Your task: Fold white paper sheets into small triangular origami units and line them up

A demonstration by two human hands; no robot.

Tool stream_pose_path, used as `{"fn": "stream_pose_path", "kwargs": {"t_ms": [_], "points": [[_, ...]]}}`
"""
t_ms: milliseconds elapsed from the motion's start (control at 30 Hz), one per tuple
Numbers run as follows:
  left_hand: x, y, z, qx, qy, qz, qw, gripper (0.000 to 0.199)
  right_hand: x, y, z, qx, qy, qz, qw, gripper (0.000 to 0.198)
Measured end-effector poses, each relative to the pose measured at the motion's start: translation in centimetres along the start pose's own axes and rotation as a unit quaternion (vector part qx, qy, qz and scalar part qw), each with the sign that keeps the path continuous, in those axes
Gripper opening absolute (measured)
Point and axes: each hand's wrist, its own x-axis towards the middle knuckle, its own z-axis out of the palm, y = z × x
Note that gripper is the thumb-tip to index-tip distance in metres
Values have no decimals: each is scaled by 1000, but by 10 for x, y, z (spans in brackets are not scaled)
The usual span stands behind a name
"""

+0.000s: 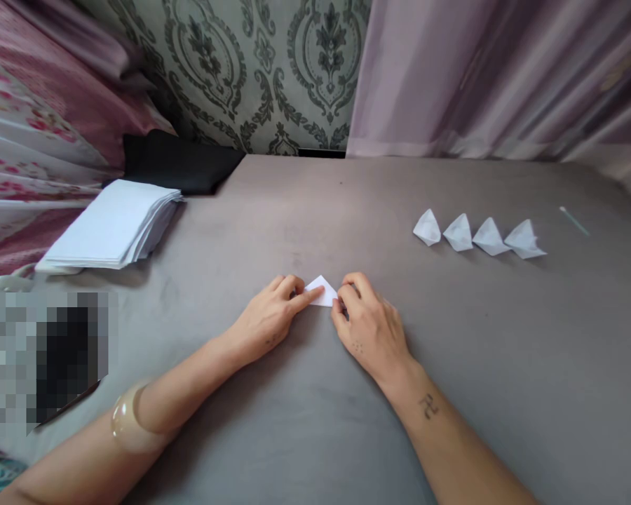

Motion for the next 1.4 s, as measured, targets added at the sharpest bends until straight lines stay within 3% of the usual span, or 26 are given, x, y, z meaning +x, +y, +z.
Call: {"fn": "stream_pose_path", "kwargs": {"t_ms": [167, 267, 367, 433, 767, 900, 967, 1200, 1400], "points": [[1, 1, -1, 19, -17, -1, 1000, 48, -1, 0, 0, -19, 9, -42, 999, 15], [2, 1, -2, 28, -32, -1, 999, 46, 1, 5, 0, 71, -10, 31, 997, 14], [2, 1, -2, 28, -35, -1, 999, 45, 6, 15, 0, 185, -43, 135, 972, 20], [2, 1, -2, 28, -35, -1, 999, 45, 9, 21, 1, 214, -63, 170, 960, 22], [2, 2, -7, 41, -53, -12, 998, 45, 17, 26, -6, 231, -117, 194, 946, 17], [1, 0, -5, 42, -42, -6, 998, 47, 20, 24, -9, 368, -48, 245, 896, 21], [1, 0, -5, 40, -41, -5, 998, 47, 19, 18, -8, 397, -6, 237, 887, 18], [3, -2, -5, -14, -33, -16, 999, 49, 7, -3, -1, 231, -52, 99, 967, 17], [3, -8, -2, -146, 27, -135, 980, 37, -7, -23, -4, 43, -74, -24, 996, 32]]}}
